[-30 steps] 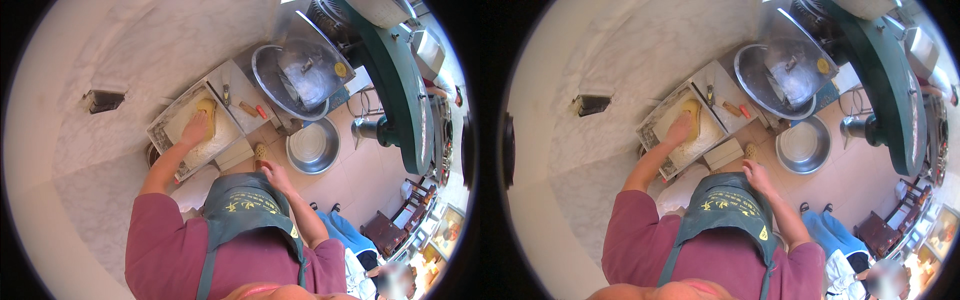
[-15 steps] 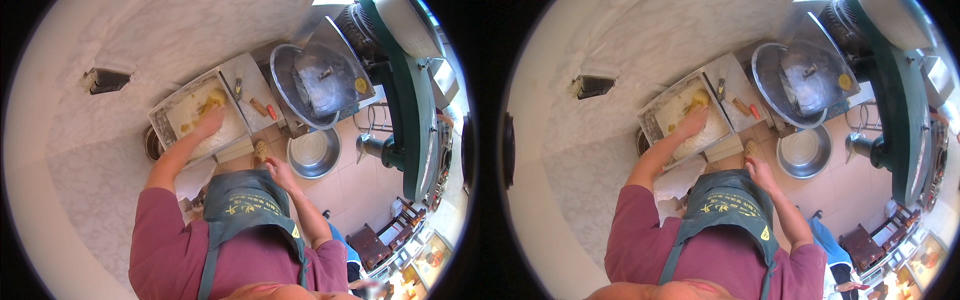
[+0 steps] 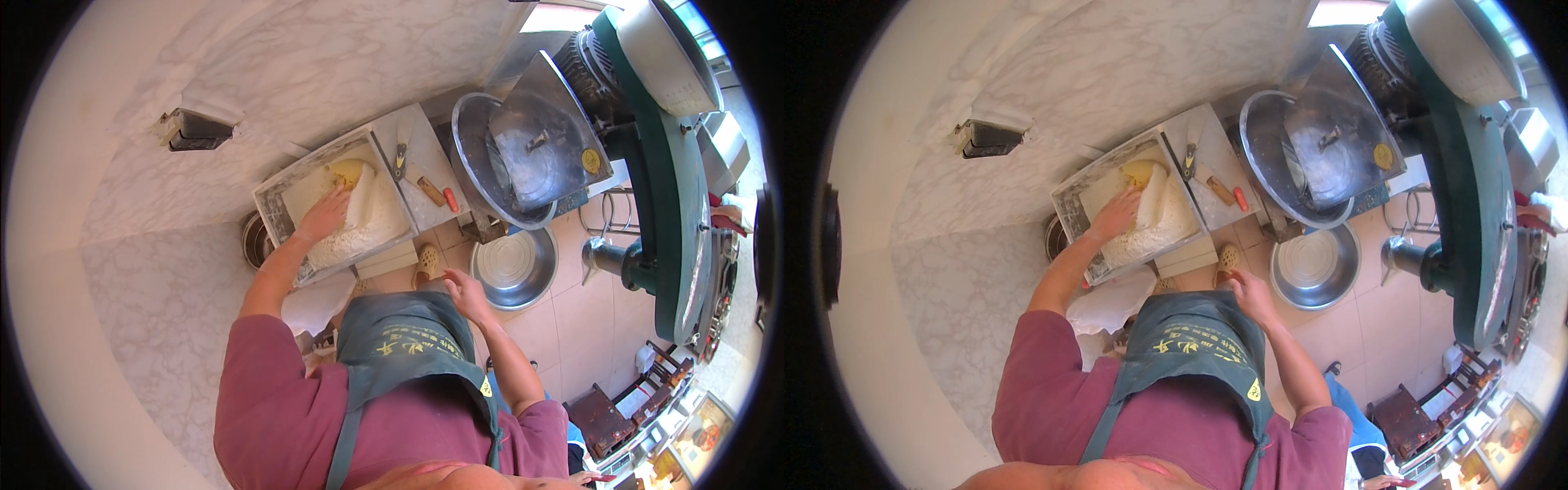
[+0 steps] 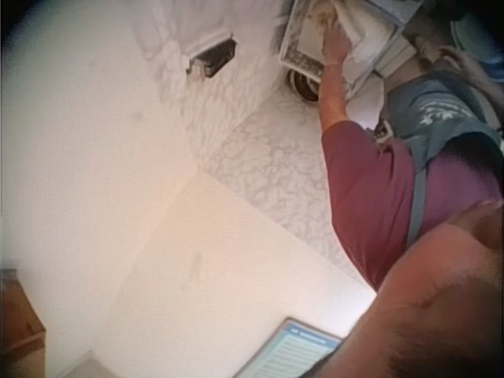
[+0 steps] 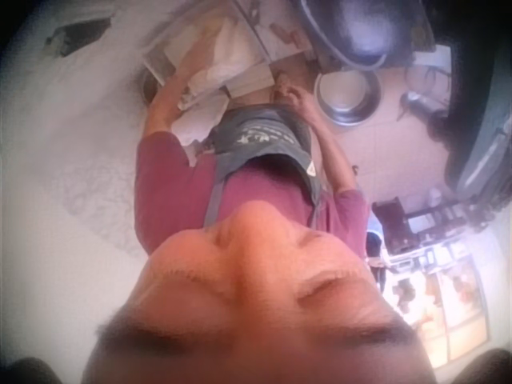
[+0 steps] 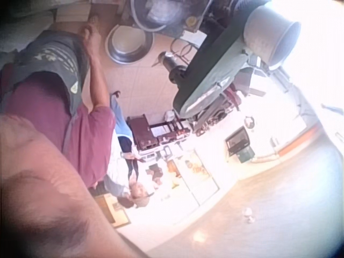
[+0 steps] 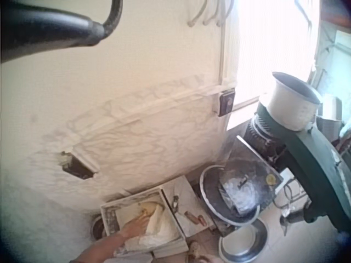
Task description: The person scrapes dough residue from a metal mixing bowl using a scraper, pours water into the bowl to rinse it, and then carries the bowl to a floor-level storage area.
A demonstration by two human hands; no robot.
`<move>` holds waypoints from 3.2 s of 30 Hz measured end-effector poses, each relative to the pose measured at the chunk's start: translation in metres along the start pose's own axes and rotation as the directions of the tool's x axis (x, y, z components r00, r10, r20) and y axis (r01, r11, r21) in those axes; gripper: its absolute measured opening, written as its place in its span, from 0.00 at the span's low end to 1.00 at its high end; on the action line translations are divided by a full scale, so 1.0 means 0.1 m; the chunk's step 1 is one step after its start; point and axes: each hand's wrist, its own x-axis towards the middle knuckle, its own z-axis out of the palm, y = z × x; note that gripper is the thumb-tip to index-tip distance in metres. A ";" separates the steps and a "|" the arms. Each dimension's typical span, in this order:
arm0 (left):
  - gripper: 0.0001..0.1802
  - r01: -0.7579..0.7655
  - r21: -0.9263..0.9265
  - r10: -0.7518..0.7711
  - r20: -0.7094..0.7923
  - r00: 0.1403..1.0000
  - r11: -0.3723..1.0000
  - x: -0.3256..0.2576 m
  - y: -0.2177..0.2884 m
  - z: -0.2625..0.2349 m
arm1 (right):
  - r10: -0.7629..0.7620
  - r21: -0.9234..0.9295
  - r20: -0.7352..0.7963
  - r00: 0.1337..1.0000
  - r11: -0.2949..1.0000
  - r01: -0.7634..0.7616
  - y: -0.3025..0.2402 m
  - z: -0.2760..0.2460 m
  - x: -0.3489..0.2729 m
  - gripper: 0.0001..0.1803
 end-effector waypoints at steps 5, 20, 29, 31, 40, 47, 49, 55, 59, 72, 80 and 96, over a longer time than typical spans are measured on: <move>0.28 0.053 0.044 -0.058 0.109 0.992 0.998 -0.11 0.11 -0.01 | 0.086 0.054 -0.019 0.996 0.995 -0.085 0.08 -0.03 -0.15 0.19; 0.30 0.128 0.177 -0.149 0.113 0.982 0.976 -0.67 -0.42 0.32 | -0.023 -0.037 0.091 0.996 0.999 0.027 -0.10 0.04 0.11 0.17; 0.28 0.561 -0.728 -0.698 0.160 0.698 0.394 -0.97 -0.16 0.15 | -0.077 -0.203 0.220 0.972 0.971 0.123 -0.22 0.17 0.36 0.18; 0.25 0.663 -0.712 -0.794 0.256 0.551 0.231 -0.86 -0.03 0.26 | -0.189 -0.292 0.279 0.941 0.918 0.270 -0.17 0.40 0.62 0.20; 0.37 -0.555 -0.255 -0.576 0.616 0.538 -0.792 -0.52 0.57 0.00 | -0.432 -0.551 0.588 0.684 0.405 0.730 -1.25 1.90 1.88 0.38; 0.40 -0.506 -0.205 -0.485 0.704 0.519 -0.838 -0.65 0.52 -0.22 | -0.519 -0.542 0.506 0.689 0.429 0.722 -1.50 2.03 1.68 0.40; 0.39 -0.512 -0.212 -0.493 0.704 0.511 -0.833 -0.76 0.52 -0.27 | -0.488 -0.605 0.326 0.809 0.550 0.576 -1.69 2.04 1.59 0.40; 0.41 -0.511 -0.134 -0.429 0.740 0.519 -0.849 -1.01 0.56 -0.32 | -0.507 -0.614 0.404 0.762 0.467 0.636 -1.66 2.33 1.60 0.38; 0.41 -0.583 -0.083 -0.433 0.755 0.493 -0.808 -1.28 0.53 -0.16 | -0.555 -0.419 0.669 0.494 0.267 0.868 -1.76 2.48 1.46 0.40; 0.39 -0.625 -0.142 -0.564 0.613 0.553 -0.767 -1.60 0.52 -0.44 | -0.830 -0.446 0.292 0.475 0.322 0.835 -2.21 2.52 1.18 0.28; 0.24 -0.086 -0.967 -0.878 0.176 0.445 -0.238 -1.38 0.68 -1.01 | -0.405 -0.158 0.165 0.899 0.889 0.430 -1.55 2.36 1.61 0.25; 0.34 -0.198 -0.319 -0.363 0.629 0.688 -0.927 -1.08 0.48 -1.19 | -0.956 -0.479 0.109 0.271 0.188 0.857 -1.82 2.15 0.96 0.29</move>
